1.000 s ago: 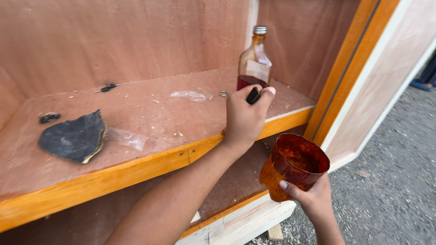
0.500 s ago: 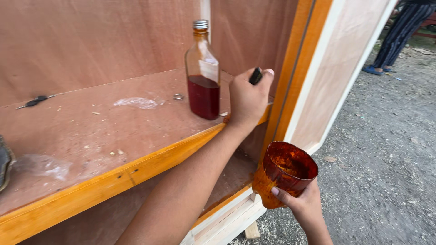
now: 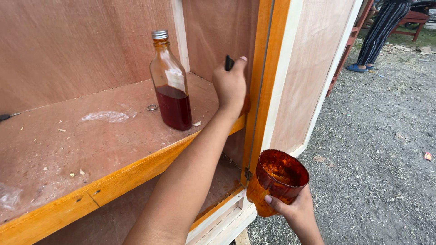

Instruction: The person applies an orange-brown wood stain to the frame and shelf edges of a wooden cabinet outdoors. They hold a cut plastic bottle of stain in one hand and dab and wipe the stain onto the wood with a small pad and a brush, working along the vertical frame members and shelf edges.

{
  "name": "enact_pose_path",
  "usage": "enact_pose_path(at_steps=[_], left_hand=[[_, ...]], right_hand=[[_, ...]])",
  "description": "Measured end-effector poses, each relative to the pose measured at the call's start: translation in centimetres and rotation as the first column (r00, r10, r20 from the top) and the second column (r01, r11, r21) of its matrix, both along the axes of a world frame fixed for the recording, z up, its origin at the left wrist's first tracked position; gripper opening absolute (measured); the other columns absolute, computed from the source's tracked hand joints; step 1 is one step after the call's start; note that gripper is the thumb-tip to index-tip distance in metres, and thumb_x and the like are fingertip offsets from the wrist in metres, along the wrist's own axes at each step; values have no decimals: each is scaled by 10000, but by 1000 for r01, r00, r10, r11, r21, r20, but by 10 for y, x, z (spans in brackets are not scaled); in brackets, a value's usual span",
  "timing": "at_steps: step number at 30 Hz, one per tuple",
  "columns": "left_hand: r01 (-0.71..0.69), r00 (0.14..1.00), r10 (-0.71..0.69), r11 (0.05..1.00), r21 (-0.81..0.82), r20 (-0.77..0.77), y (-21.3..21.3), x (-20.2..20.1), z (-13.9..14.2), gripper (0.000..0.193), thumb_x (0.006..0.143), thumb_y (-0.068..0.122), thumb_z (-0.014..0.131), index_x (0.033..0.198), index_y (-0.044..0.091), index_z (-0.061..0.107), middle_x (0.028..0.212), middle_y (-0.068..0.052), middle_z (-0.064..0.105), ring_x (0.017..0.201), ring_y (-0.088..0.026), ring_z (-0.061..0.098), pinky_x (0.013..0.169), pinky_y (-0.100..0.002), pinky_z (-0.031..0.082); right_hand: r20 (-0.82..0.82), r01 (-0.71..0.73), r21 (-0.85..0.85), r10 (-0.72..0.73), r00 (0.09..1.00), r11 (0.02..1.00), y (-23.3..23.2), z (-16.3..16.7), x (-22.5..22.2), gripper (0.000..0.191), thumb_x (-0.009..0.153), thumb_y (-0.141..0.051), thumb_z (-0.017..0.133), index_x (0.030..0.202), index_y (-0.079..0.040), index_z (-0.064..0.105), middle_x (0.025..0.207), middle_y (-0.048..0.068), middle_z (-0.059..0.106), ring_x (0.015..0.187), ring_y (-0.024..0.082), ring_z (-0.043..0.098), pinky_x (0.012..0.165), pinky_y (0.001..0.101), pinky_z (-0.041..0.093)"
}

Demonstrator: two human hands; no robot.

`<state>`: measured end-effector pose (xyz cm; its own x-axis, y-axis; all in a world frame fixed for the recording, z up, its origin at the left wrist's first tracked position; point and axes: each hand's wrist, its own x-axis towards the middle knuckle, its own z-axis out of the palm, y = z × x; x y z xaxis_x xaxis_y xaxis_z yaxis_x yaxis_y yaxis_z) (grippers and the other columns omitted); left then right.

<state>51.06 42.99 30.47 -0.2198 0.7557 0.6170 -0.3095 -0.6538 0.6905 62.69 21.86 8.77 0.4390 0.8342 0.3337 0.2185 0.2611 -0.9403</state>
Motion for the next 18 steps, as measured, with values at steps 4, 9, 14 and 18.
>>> enact_pose_path(at_steps=[4, 9, 14, 18], left_hand=[[231, 972, -226, 967, -105, 63, -1, -8, 1, 425, 930, 143, 650, 556, 110, 451, 457, 9, 456, 342, -117, 429, 336, -323, 343], [231, 973, -230, 971, -61, 19, -17, -19, -3, 389, 947, 148, 630, 602, 111, 455, 465, 11, 456, 344, -100, 432, 326, -307, 353], [226, 973, -221, 971, -75, 74, -30, -39, -5, 352, 959, 157, 635, 643, 89, 497, 479, 7, 463, 357, -98, 432, 334, -306, 360], [218, 973, -213, 975, -45, 92, -41, -62, -11, 322, 952, 142, 654, 678, 81, 497, 498, 1, 477, 367, -104, 448, 341, -312, 383]], right_hand=[[-11, 3, -9, -3, 1000, 1000, -1, -3, 1, 1066, 540, -357, 919, 1405, -10, 402, 1231, 199, 670, 1152, 332, 702, 961, 477, 600], [-13, 13, -26, -13, 1000, 1000, 0, 2, -2, 1064, 530, -349, 920, 1403, -7, 418, 1205, 210, 695, 1132, 341, 722, 962, 472, 610], [-29, -32, 42, 33, 999, 999, 5, 10, -15, 1059, 540, -347, 920, 1405, -5, 413, 1236, 203, 679, 1144, 333, 707, 961, 465, 594], [20, -68, 61, 67, 998, 996, 8, 11, -30, 1051, 553, -358, 920, 1406, 4, 424, 1241, 208, 678, 1160, 330, 703, 981, 455, 591]])
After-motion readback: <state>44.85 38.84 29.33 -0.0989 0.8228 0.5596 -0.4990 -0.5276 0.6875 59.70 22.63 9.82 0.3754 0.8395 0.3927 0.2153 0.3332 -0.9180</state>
